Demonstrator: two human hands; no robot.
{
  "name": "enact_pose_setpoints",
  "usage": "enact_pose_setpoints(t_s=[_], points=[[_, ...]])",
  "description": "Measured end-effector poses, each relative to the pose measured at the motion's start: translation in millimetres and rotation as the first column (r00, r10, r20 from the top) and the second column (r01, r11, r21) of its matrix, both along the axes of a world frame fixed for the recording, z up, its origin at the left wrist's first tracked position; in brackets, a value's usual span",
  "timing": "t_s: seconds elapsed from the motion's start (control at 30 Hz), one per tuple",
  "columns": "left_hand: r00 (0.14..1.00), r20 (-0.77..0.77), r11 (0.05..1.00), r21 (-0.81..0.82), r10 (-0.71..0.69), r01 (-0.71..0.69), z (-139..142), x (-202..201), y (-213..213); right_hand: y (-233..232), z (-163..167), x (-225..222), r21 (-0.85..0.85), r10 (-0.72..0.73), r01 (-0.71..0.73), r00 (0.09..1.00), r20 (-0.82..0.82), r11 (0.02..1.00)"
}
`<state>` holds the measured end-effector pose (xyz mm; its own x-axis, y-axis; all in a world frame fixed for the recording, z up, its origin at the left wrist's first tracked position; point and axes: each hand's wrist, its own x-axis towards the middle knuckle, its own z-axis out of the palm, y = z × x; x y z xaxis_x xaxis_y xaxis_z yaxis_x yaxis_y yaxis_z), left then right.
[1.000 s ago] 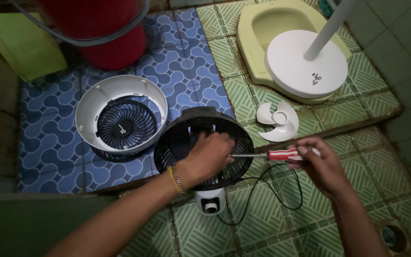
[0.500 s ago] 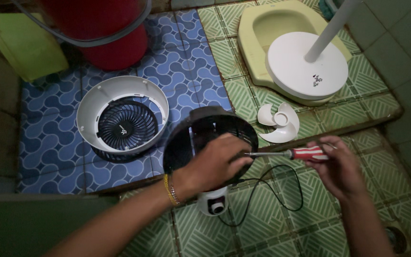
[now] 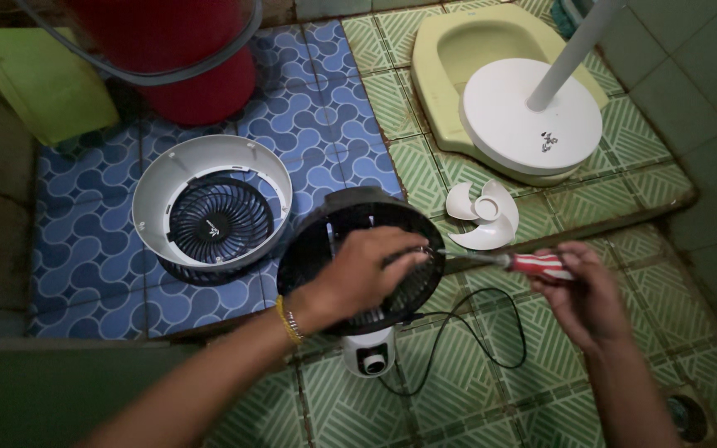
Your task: The person services a small table fan on the bathroom floor. The fan is already partially disassembled with its front cover, blades and rear grille set aside. The person holds the fan housing steady and uses a screwdriver to unscrew fasteners from the rear motor cover, then works on the motor area by hand, repositioning the fan repeatedly while continuing to unscrew and adjust components.
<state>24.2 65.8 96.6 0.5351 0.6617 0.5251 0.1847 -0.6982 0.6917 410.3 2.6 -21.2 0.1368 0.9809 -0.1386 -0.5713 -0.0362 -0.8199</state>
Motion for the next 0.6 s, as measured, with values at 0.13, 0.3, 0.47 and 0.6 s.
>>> enact_pose_setpoints(t_s=[0.13,0.3,0.47,0.6], points=[[1.0,-0.016,0.988,-0.154,0.006,-0.008,15.3,-6.8,-4.9,-5.0,-10.9,13.2,0.144,0.001,0.042,0.958,-0.287,0.989],[0.983,-0.056,0.961,-0.224,-0.178,0.161,1.3,-4.7,-31.2,-6.5,-3.5,9.5,-0.104,-0.201,0.195,0.978,-0.055,0.975],[0.941,-0.04,0.9,-0.306,-0.337,0.31,-48.0,-2.3,-81.4,-21.7,15.6,-39.8,-0.409,0.328,-0.131,0.826,0.459,0.903],[0.96,-0.173,0.872,-0.477,-0.218,0.112,-85.9,8.7,-111.5,-56.6,12.8,-110.1,-0.366,0.588,-0.493,0.436,0.681,0.789]])
